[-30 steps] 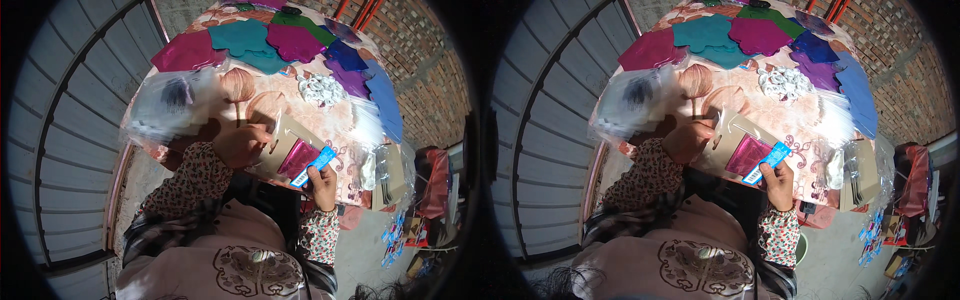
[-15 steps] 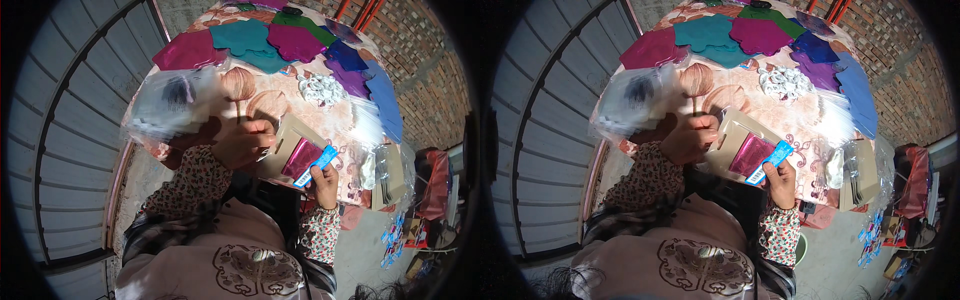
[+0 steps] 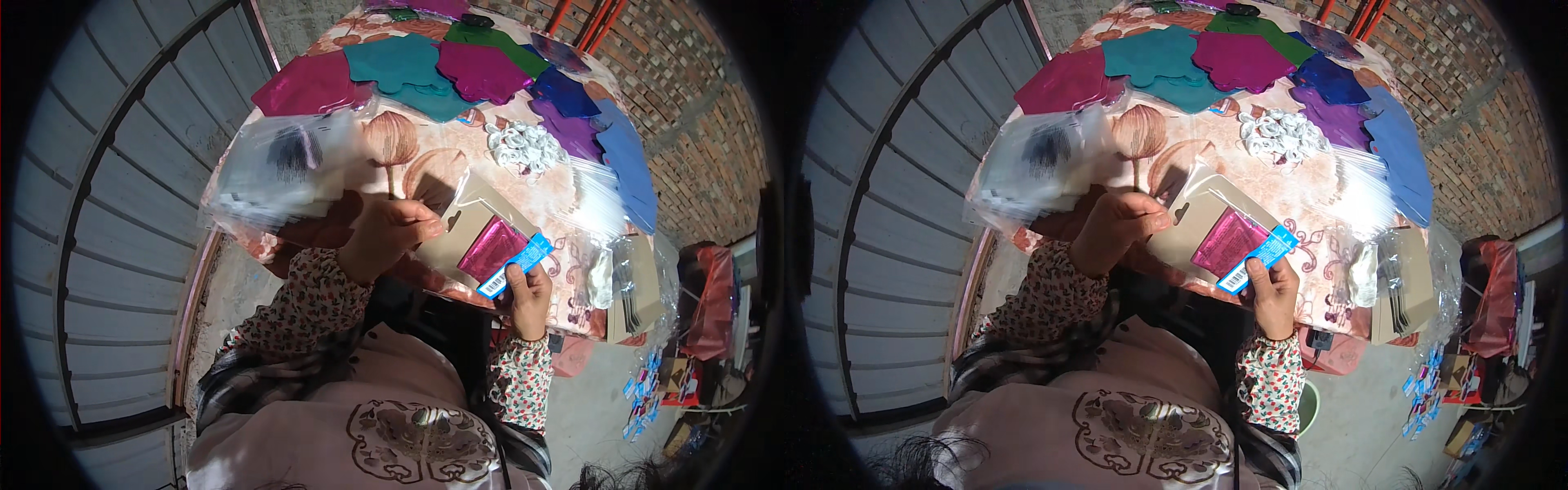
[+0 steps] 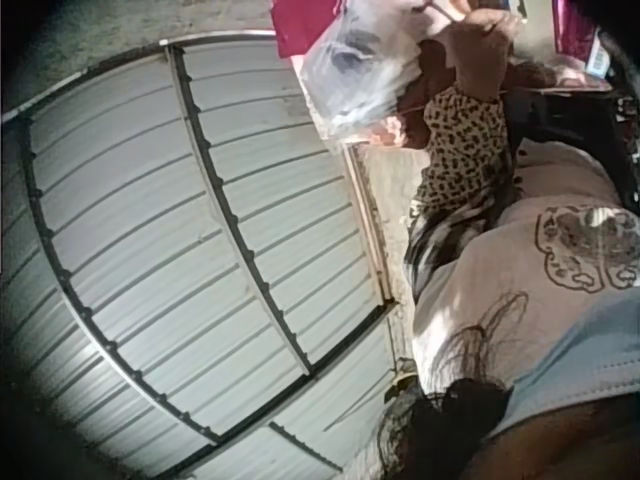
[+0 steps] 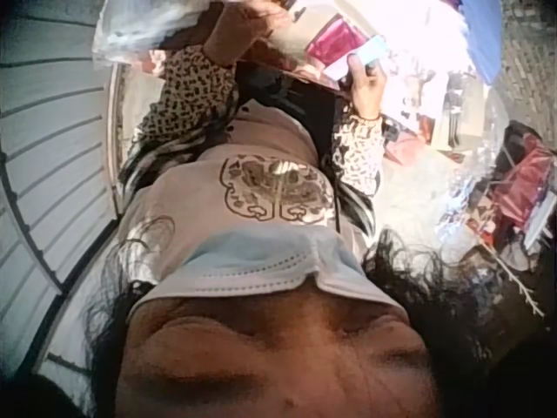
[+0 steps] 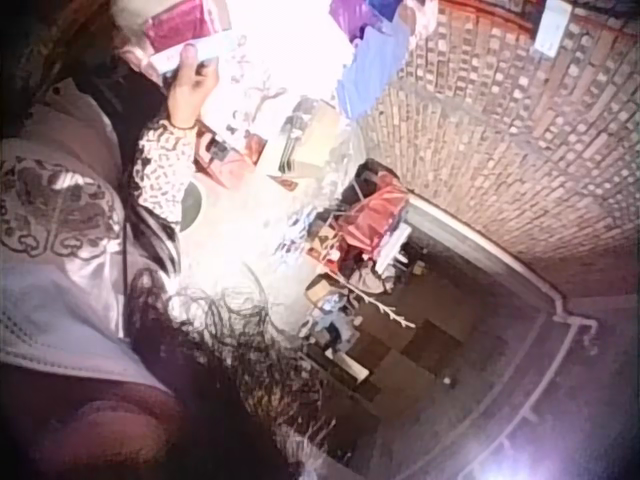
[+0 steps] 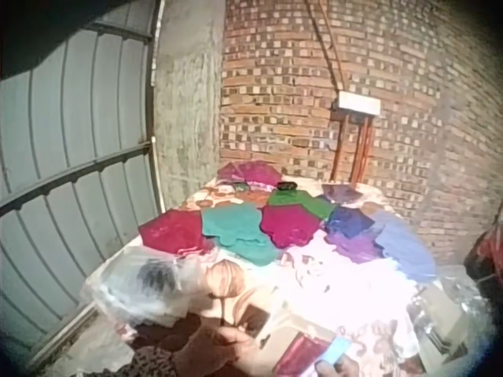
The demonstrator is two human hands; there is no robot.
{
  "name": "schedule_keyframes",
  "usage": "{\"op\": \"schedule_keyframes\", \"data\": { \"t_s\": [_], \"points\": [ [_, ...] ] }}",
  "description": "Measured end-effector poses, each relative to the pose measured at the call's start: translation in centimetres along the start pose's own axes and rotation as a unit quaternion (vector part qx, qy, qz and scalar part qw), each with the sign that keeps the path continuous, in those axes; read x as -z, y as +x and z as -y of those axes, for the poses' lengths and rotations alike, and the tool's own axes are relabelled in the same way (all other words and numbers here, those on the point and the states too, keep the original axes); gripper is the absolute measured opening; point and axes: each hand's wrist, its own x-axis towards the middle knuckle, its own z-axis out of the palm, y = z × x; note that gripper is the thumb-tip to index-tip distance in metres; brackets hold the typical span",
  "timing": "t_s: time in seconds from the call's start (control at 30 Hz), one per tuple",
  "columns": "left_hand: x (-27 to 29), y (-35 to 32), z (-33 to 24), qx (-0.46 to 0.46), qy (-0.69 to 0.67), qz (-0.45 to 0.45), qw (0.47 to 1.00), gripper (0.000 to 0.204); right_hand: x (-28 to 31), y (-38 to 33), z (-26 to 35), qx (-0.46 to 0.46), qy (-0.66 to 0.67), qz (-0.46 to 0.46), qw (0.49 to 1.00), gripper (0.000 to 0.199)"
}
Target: The recorder is folding and sorting colorful foil pouches at a workspace.
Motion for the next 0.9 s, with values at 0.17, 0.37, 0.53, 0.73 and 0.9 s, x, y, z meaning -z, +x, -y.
{"op": "schedule_keyframes", "data": {
  "t_s": [0.17, 0.37, 0.53, 0.73, 0.9],
  "points": [
    [-1.1, -0.1, -1.9, 0.222, -0.194, -0.009, 0.956, 0.02, 0.3, 0.0, 0.1, -0.028, 0.065, 0.034, 0.997, 0.017],
    [-0.8, 0.8, -0.8, -0.022, 0.125, -0.046, 0.991, 0.02, 0.1, -0.4, 0.0, -0.024, 0.01, 0.034, 0.999, 0.016],
    [0.4, 1.9, 0.1, 0.02, 0.102, -0.047, 0.994, 0.018, 0.3, -0.5, 0.1, -0.022, -0.007, 0.057, 0.998, 0.016],
    [1.3, 1.8, -2.6, 0.137, 0.005, 0.044, 0.99, 0.015, 0.5, -0.6, 0.3, -0.032, 0.015, 0.067, 0.997, 0.016],
    [1.2, 1.6, -3.6, 0.19, -0.039, 0.108, 0.975, 0.014, 0.7, -0.5, 0.0, -0.04, 0.042, 0.079, 0.995, 0.017]
  ]
}}
